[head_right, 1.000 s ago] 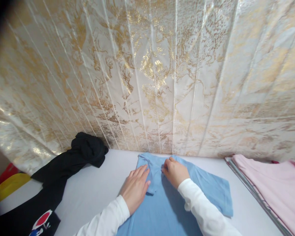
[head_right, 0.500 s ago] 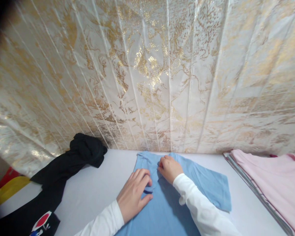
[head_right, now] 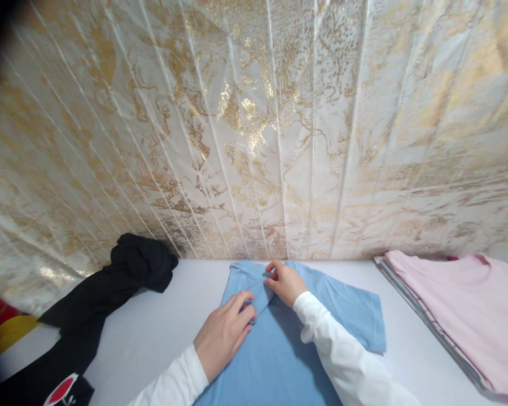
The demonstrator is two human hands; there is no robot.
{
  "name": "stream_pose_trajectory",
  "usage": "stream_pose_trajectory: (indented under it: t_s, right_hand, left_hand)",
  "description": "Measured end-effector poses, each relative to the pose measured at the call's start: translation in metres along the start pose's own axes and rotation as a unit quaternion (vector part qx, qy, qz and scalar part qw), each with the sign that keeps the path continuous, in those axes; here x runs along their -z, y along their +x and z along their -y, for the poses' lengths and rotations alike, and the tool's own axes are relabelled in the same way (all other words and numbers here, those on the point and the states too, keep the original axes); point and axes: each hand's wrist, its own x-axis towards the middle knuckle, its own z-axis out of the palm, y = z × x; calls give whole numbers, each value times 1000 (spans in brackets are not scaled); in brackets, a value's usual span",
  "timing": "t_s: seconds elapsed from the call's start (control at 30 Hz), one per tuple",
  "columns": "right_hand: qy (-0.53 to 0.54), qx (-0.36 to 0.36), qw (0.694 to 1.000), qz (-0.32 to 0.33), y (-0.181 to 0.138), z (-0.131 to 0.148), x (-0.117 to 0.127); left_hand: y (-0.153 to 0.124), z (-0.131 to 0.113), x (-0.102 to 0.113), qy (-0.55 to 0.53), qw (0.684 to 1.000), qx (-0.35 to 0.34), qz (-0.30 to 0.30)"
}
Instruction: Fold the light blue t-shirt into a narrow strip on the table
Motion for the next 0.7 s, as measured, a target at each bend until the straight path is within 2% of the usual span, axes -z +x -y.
stream_pose_trajectory:
  t_s: [0.07,0.2,0.33,0.57,0.7]
  right_hand:
    - [10,-1,1000,-3,1,-2,-1]
    - [5,3,1000,-18,0,-2,-1]
    - [-20,18,999,-30,-2,1,-1]
    - [-67,53,996,-31,-3,4,0]
    - [-91,75,991,-54,-7,14,4]
  left_hand:
    - [-1,0,0,-15,1000,3,-7]
    - [-3,2,0,-116,992,20,-47]
    - [-3,3,0,-178,982,36,-46]
    - [-7,-8,1,-130,991,12,-16]
    - [-2,2,1,-134,990,22,-36]
